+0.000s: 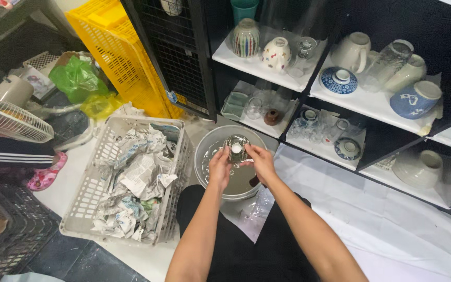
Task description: The person unwraps small ceramic bowls from newspaper, washes them in a bucket of water, and places them on a nearby shelf. The process is repeated for multiple bowls.
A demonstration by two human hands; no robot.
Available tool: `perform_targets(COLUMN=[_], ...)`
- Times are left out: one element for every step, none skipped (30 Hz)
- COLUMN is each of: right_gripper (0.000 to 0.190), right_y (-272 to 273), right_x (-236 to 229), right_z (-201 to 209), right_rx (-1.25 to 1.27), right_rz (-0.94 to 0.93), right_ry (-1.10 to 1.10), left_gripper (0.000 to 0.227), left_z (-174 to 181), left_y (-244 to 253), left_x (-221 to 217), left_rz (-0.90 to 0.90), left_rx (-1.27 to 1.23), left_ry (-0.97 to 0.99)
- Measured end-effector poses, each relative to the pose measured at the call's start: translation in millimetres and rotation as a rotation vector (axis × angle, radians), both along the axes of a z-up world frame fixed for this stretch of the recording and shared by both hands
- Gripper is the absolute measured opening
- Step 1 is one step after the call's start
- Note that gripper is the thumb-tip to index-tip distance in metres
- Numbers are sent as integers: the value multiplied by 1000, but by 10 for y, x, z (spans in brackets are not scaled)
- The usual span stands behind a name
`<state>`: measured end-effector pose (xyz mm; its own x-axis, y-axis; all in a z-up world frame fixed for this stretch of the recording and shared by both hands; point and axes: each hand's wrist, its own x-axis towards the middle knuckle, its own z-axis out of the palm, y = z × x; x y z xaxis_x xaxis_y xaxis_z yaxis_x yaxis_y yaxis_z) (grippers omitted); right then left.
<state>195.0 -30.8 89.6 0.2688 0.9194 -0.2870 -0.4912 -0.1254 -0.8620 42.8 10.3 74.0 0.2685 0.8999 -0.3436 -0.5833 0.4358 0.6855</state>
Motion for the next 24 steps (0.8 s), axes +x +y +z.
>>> perform_targets(right_gripper=[37,38,38,39,35,32,30,31,32,33,36,39,42,40,38,37,39,40,42,44,46,48,48,48], right_y=[-2,-5,-15,-28,-35,-39,-47,-49,-53,-55,-70,-85,-76,-78,-102,-122,-115,-84,-60,-26,13,30,72,119], right_x=[-31,-48,-61,-69,-59,-47,-39,-33,-43,-53,-57,-62,-71,-75,-60,-39,-9,29,39,51,59,61,98,124], right_z=[-8,-23,-41,-66,-95,-125,-151,-170,-184,-184,-174,-146,-90,-20,57,139,222,298,346,376,386,372,355,322], right_rx=[6,3,-1,-6,54,113,170,119,68,17,-17,-51,-81,-102,-127,-151,-265,-379,-497,-479,-460,-441,-314,-188], right_rz=[-28,-22,-16,-10,44,98,155,126,98,70,32,-5,-43,-8,25,58,112,167,224,216,210,204,205,207], right_ry=[36,26,17,7,-29,-65,-100,-89,-75,-62,-70,-78,-86,-96,-107,-118,-177,-237,-291,-339,-386,-433,-356,-279], left_gripper=[33,31,29,28,27,27,27,27,26,26,26,25,25,24,25,25,26,26,27,27,29,30,32,31], left_z=[-54,-102,-140,-169,-193,-210,-223,-230,-238,-245,-260,-276,-281,-286,-297,-310,-321,-332,-349,-359,-357,-347,-324,-296], left_y=[-8,-21,-45,-69,-82,-96,-121,-137,-147,-149,-163,-185,-180,-177,-194,-215,-226,-235,-273,-300,-299,-291,-232,-168], left_x=[-9,-23,-41,-61,-64,-77,-95,-102,-110,-108,-93,-79,-65,-54,-50,-47,-36,-13,-7,-13,-35,-60,-25,-3], left_rz=[5,10,21,32,41,43,46,48,45,42,36,37,39,41,12,-17,-47,-103,-159,-217,-176,-135,-95,-77], left_rx=[10,19,13,7,3,-13,-30,-48,-32,-15,0,5,14,24,65,107,151,295,435,576,515,455,402,344], left_ry=[37,74,54,34,13,10,8,5,0,-5,-10,25,59,93,167,241,314,387,463,538,516,495,464,405])
